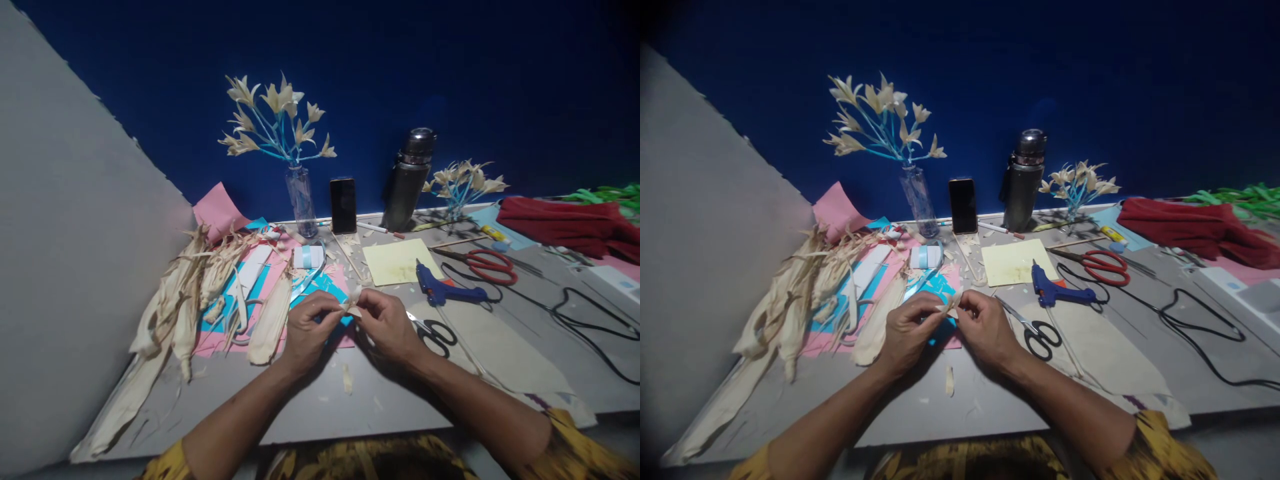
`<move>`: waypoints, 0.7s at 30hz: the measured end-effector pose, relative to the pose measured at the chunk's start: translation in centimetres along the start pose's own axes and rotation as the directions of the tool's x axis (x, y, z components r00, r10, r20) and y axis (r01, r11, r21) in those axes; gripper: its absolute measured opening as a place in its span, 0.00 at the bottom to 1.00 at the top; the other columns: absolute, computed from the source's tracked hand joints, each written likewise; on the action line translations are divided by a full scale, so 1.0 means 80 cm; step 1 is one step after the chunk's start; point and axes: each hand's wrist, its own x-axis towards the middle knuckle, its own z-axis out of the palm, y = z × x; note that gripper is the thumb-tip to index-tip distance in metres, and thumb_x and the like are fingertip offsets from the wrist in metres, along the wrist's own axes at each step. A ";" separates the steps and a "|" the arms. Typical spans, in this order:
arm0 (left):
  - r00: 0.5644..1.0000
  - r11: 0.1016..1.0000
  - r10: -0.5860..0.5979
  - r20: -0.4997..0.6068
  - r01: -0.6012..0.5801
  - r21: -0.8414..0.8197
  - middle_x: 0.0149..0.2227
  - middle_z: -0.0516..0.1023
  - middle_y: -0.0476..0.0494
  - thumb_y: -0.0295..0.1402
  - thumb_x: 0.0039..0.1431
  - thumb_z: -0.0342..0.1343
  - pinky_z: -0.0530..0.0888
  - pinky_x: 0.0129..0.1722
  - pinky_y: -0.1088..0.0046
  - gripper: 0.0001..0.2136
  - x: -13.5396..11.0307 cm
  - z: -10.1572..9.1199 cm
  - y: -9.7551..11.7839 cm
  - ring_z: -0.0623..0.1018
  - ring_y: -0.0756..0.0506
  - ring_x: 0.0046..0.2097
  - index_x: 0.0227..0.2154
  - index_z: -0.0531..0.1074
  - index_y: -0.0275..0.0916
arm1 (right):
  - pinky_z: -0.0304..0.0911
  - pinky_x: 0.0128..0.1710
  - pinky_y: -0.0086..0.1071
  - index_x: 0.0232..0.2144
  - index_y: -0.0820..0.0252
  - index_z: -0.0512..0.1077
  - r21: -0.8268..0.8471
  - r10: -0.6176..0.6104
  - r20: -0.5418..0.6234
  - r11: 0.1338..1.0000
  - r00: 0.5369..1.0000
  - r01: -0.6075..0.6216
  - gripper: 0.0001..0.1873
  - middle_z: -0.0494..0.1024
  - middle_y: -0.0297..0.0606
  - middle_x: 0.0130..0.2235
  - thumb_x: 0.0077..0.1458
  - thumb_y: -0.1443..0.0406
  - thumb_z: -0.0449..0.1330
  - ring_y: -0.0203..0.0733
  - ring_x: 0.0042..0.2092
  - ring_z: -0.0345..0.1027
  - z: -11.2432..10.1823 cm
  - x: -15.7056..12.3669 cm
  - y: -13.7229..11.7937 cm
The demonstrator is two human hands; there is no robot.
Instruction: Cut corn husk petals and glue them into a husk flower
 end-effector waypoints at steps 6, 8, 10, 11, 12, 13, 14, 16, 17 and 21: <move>1.000 0.999 -0.020 0.011 0.020 0.036 0.27 0.79 0.46 0.27 0.55 0.63 0.73 0.34 0.72 0.05 -0.001 -0.001 0.002 0.78 0.47 0.33 0.25 0.78 0.39 | 0.58 0.29 0.29 0.25 0.62 0.74 -0.022 -0.020 0.020 1.000 1.000 0.020 0.12 0.70 0.32 0.24 0.54 0.60 0.59 0.36 0.27 0.60 -0.001 0.000 -0.003; 0.999 0.998 -0.051 0.007 0.051 0.030 0.27 0.79 0.46 0.28 0.54 0.63 0.73 0.34 0.72 0.05 -0.001 -0.001 0.003 0.78 0.47 0.32 0.24 0.77 0.39 | 0.58 0.29 0.29 0.26 0.62 0.74 -0.018 -0.020 0.020 1.000 1.000 0.021 0.11 0.71 0.32 0.24 0.55 0.61 0.58 0.36 0.27 0.60 -0.002 0.000 -0.004; 0.996 0.995 -0.094 0.008 0.094 0.017 0.27 0.78 0.46 0.29 0.54 0.63 0.73 0.34 0.71 0.06 0.000 -0.001 0.004 0.78 0.47 0.31 0.23 0.76 0.39 | 0.57 0.29 0.29 0.26 0.62 0.74 -0.027 -0.023 0.021 0.999 1.000 0.024 0.11 0.71 0.32 0.25 0.55 0.62 0.58 0.36 0.28 0.60 -0.001 0.000 -0.003; 0.993 0.993 -0.113 0.011 0.113 0.014 0.26 0.78 0.46 0.29 0.54 0.63 0.73 0.34 0.71 0.07 0.001 -0.001 0.004 0.77 0.47 0.31 0.22 0.76 0.39 | 0.57 0.29 0.29 0.26 0.62 0.74 -0.036 -0.025 0.021 0.999 0.999 0.026 0.11 0.70 0.32 0.25 0.55 0.62 0.57 0.36 0.27 0.60 -0.001 -0.001 -0.002; 0.992 0.992 -0.127 0.018 0.126 0.020 0.26 0.78 0.46 0.29 0.54 0.63 0.73 0.34 0.71 0.07 0.001 -0.001 0.005 0.77 0.47 0.31 0.22 0.75 0.39 | 0.56 0.29 0.29 0.26 0.62 0.74 -0.046 -0.027 0.019 0.999 0.999 0.028 0.11 0.70 0.32 0.24 0.55 0.62 0.57 0.36 0.27 0.59 -0.001 -0.001 -0.001; 0.991 0.991 -0.132 0.025 0.131 0.033 0.26 0.78 0.46 0.29 0.54 0.62 0.73 0.33 0.71 0.07 0.001 -0.001 0.005 0.77 0.47 0.31 0.22 0.75 0.39 | 0.56 0.28 0.29 0.24 0.61 0.73 -0.055 -0.027 0.015 0.998 1.000 0.028 0.11 0.68 0.31 0.23 0.55 0.62 0.57 0.35 0.27 0.58 0.000 -0.001 0.000; 0.991 0.991 -0.128 0.025 0.127 0.052 0.25 0.78 0.46 0.29 0.54 0.62 0.72 0.33 0.71 0.07 0.000 -0.001 0.004 0.77 0.47 0.31 0.21 0.75 0.39 | 0.55 0.27 0.29 0.23 0.61 0.72 -0.060 -0.026 0.010 0.998 1.000 0.026 0.11 0.67 0.30 0.22 0.55 0.62 0.58 0.35 0.26 0.57 0.001 -0.001 0.002; 0.995 0.991 -0.102 0.006 0.101 0.092 0.25 0.77 0.46 0.28 0.54 0.61 0.71 0.31 0.72 0.07 -0.001 0.001 0.003 0.76 0.47 0.30 0.22 0.75 0.39 | 0.54 0.26 0.28 0.22 0.61 0.71 -0.049 -0.014 0.001 0.999 1.000 0.014 0.12 0.66 0.30 0.21 0.55 0.62 0.59 0.35 0.25 0.56 0.003 -0.001 0.005; 0.996 0.990 -0.088 -0.009 0.088 0.107 0.25 0.77 0.47 0.29 0.54 0.61 0.70 0.31 0.72 0.06 -0.002 0.002 0.002 0.75 0.48 0.30 0.22 0.75 0.39 | 0.54 0.26 0.28 0.23 0.61 0.72 -0.033 -0.004 -0.001 0.999 1.000 0.004 0.11 0.67 0.30 0.21 0.54 0.62 0.59 0.35 0.26 0.57 0.004 -0.001 0.006; 0.990 0.984 -0.143 -0.021 0.144 0.108 0.25 0.76 0.47 0.29 0.53 0.61 0.70 0.33 0.71 0.07 -0.002 0.003 0.001 0.75 0.47 0.31 0.21 0.75 0.39 | 0.55 0.27 0.28 0.23 0.62 0.72 0.009 0.042 -0.012 0.999 0.999 -0.042 0.11 0.68 0.30 0.22 0.53 0.62 0.60 0.35 0.26 0.58 0.007 0.000 0.011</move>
